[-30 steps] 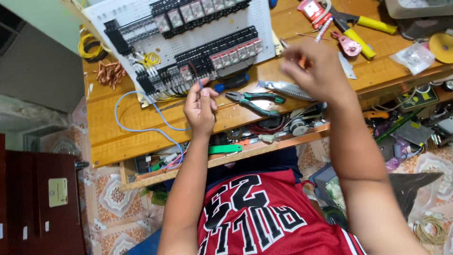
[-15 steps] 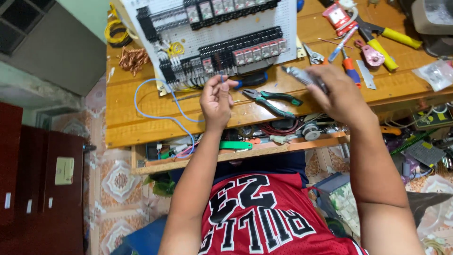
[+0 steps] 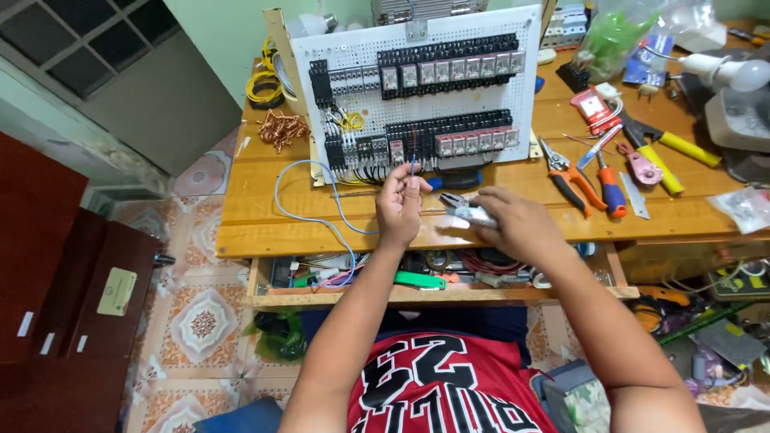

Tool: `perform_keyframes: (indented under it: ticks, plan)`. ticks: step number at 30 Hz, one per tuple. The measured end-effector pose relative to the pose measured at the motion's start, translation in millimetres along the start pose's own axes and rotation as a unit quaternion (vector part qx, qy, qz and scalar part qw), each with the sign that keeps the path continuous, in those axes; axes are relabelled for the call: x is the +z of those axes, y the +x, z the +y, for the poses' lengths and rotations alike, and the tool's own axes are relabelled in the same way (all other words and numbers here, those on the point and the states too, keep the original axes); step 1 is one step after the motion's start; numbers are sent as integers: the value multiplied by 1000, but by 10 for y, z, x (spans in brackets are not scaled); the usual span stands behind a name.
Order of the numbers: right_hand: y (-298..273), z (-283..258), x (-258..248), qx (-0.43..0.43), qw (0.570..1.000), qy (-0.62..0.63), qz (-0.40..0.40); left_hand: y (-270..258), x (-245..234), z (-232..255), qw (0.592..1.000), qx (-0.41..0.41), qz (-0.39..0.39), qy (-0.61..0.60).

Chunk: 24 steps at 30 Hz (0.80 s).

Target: Wiring an electrical control panel by stripping wires, crimping terminals, and connecting them to terminal blocks

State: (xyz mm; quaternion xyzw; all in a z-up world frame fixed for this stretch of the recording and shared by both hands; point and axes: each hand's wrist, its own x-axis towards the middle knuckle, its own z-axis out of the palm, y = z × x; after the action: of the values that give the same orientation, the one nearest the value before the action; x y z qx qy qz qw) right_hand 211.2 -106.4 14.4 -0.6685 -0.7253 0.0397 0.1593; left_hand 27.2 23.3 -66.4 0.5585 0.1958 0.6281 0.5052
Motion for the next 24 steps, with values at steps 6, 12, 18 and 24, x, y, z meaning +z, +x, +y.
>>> perform_keyframes:
  ticks: [6,12,18,24]
  plan:
    - [-37,343,-142,25,998,-34,-52,14,-23,13,1000,-9,-8,3]
    - [-19,572,-112,47,998,-27,16,14,-25,69,999,-22,-18,27]
    - [161,74,-217,-68,966,178,174,-15,-4,10,999,-35,-29,28]
    - [525,164,384,-122,951,201,200,-19,-20,19,998,-39,-34,33]
